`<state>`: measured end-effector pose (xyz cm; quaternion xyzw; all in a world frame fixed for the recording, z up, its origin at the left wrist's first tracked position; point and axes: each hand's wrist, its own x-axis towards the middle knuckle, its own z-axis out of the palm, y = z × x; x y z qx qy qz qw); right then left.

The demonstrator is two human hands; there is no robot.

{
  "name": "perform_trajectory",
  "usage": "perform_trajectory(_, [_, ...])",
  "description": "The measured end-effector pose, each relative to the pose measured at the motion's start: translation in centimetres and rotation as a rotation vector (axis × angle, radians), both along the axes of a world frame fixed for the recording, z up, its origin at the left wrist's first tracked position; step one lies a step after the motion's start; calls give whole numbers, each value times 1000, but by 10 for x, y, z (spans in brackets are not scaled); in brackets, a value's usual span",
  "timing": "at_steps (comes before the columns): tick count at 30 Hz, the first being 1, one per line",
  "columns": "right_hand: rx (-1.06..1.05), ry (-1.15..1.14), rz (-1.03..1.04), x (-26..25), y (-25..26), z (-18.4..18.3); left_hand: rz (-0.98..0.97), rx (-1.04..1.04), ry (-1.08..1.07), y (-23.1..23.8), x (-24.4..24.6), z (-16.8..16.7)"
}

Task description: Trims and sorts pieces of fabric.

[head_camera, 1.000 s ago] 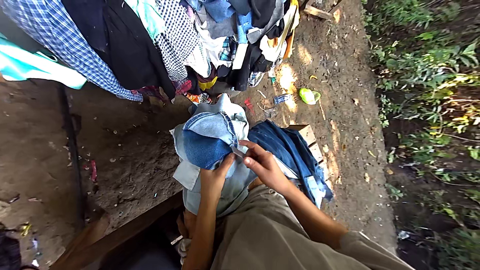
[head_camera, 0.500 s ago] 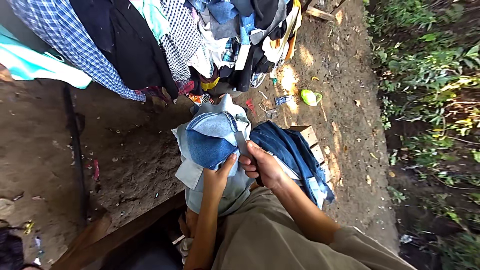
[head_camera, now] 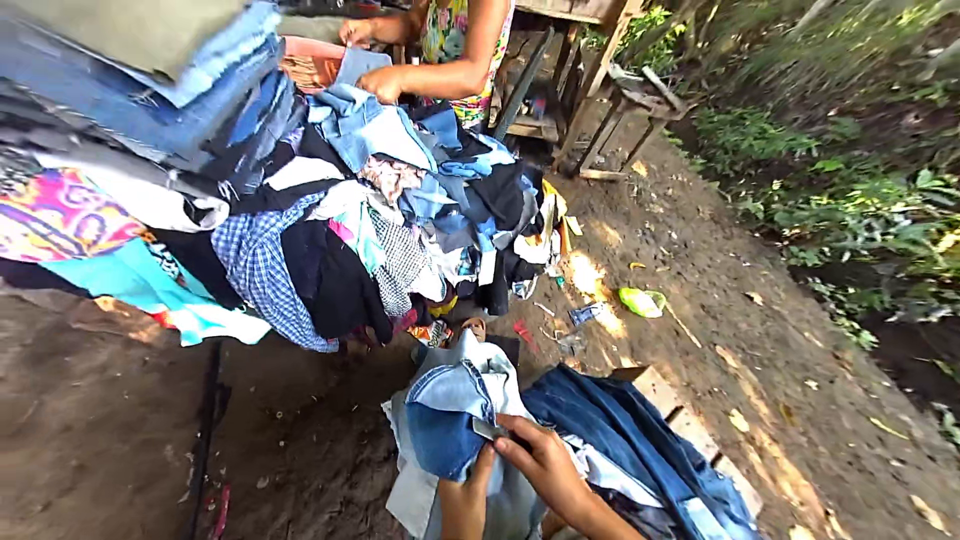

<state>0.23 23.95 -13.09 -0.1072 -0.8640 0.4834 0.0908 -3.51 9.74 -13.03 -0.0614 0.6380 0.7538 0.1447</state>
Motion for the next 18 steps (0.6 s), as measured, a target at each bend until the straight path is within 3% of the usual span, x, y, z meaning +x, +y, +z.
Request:
perform_trajectory(4, [-654, -127, -52, -5, -4, 12, 11, 16, -27, 0, 1, 0])
perform_trajectory(6, [-838, -252, -23, -3, -2, 20, 20, 30, -38, -1, 2, 1])
perform_trajectory(9, [-703, -208, 62, 2, -3, 20, 44, 52, -50, 1, 2, 3])
perform_trajectory(14, [-164, -99, 100, 7, 3, 0, 33, 35, 7, 2, 4, -4])
perform_trajectory(16, [-80, -52, 79, 5, 6, -1, 19, 51, 8, 1, 4, -3])
perform_trajectory(18, [-155, -22, 62, 1, 7, -2, 17, 57, -4, 1, 3, -1])
